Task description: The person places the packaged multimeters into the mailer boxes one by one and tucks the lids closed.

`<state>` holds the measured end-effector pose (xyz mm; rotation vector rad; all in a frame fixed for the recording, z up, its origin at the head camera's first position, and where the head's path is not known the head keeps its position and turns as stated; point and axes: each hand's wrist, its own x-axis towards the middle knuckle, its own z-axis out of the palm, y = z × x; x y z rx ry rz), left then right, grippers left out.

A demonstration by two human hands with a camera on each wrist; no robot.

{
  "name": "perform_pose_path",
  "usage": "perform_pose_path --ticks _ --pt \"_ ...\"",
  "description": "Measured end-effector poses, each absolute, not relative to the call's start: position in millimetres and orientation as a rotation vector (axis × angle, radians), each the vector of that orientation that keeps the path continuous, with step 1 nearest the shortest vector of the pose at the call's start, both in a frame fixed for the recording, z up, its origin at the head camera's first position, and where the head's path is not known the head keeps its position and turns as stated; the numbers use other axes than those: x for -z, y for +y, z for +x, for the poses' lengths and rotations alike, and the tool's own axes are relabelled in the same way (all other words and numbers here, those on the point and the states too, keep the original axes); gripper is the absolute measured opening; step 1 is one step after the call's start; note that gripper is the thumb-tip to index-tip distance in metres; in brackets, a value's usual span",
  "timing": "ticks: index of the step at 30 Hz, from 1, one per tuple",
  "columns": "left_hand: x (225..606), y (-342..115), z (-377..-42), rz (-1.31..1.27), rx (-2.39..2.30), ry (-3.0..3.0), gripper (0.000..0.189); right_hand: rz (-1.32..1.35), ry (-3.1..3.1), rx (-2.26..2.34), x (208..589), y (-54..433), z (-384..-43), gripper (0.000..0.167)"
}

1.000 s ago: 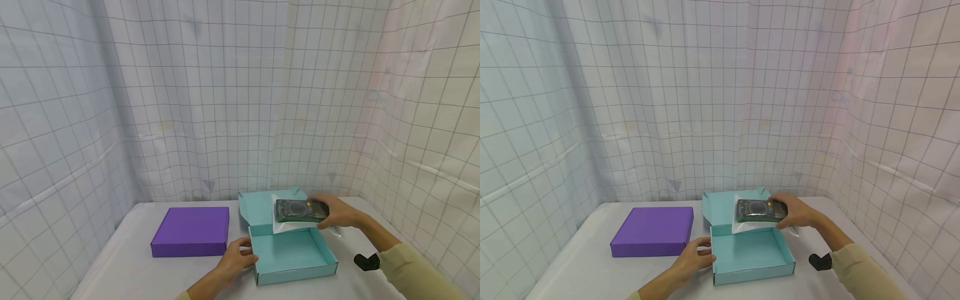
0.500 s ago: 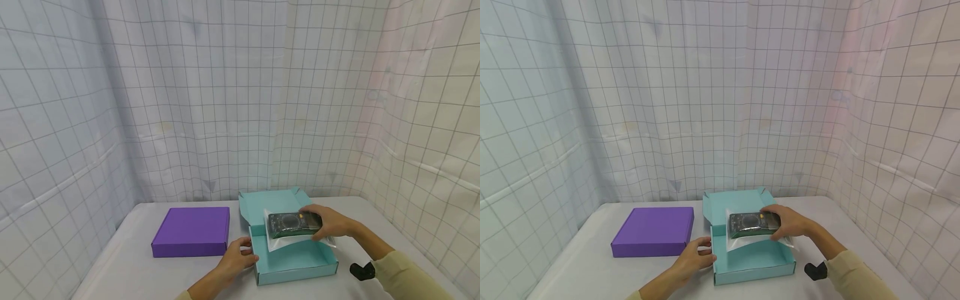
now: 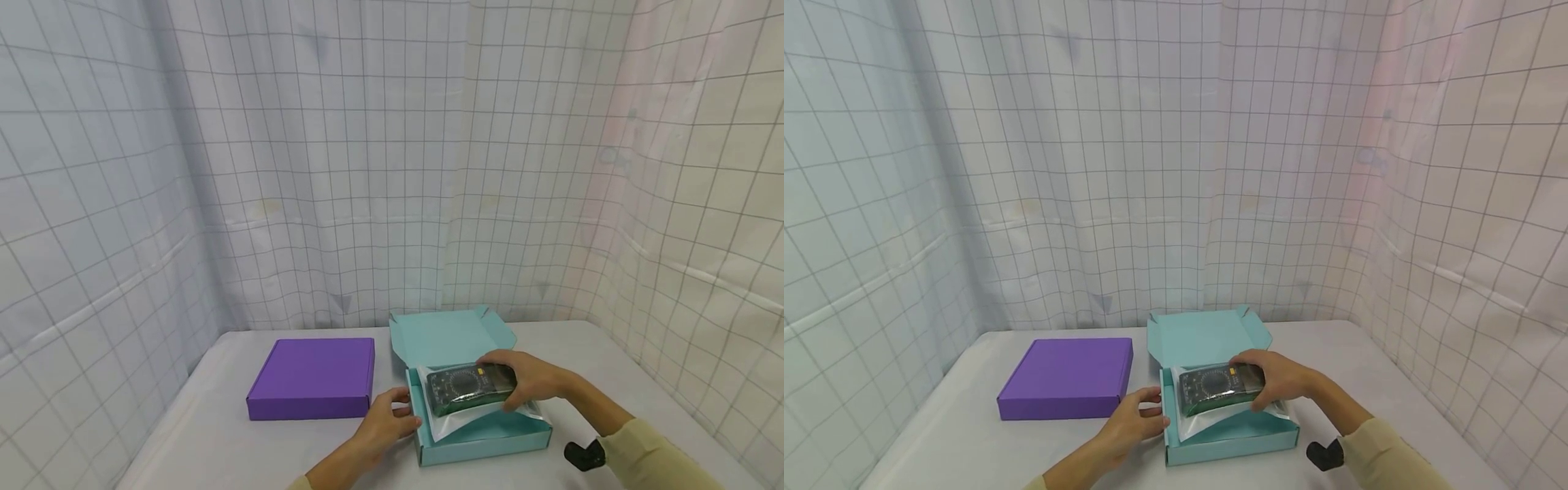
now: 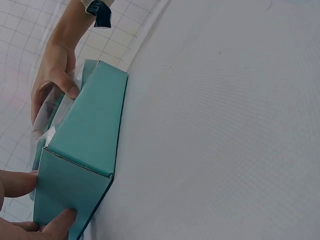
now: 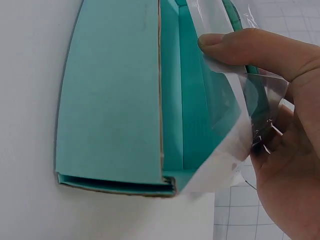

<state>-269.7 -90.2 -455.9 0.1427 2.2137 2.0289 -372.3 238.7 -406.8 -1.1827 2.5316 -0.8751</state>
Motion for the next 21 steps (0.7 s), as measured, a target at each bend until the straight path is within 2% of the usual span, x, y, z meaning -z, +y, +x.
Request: perform_pose_path --ticks 21 --pt "456 -89 -269 0.141 -2.027 2.250 0.061 -1.177 2.497 0.858 432 222 -374 0.085"
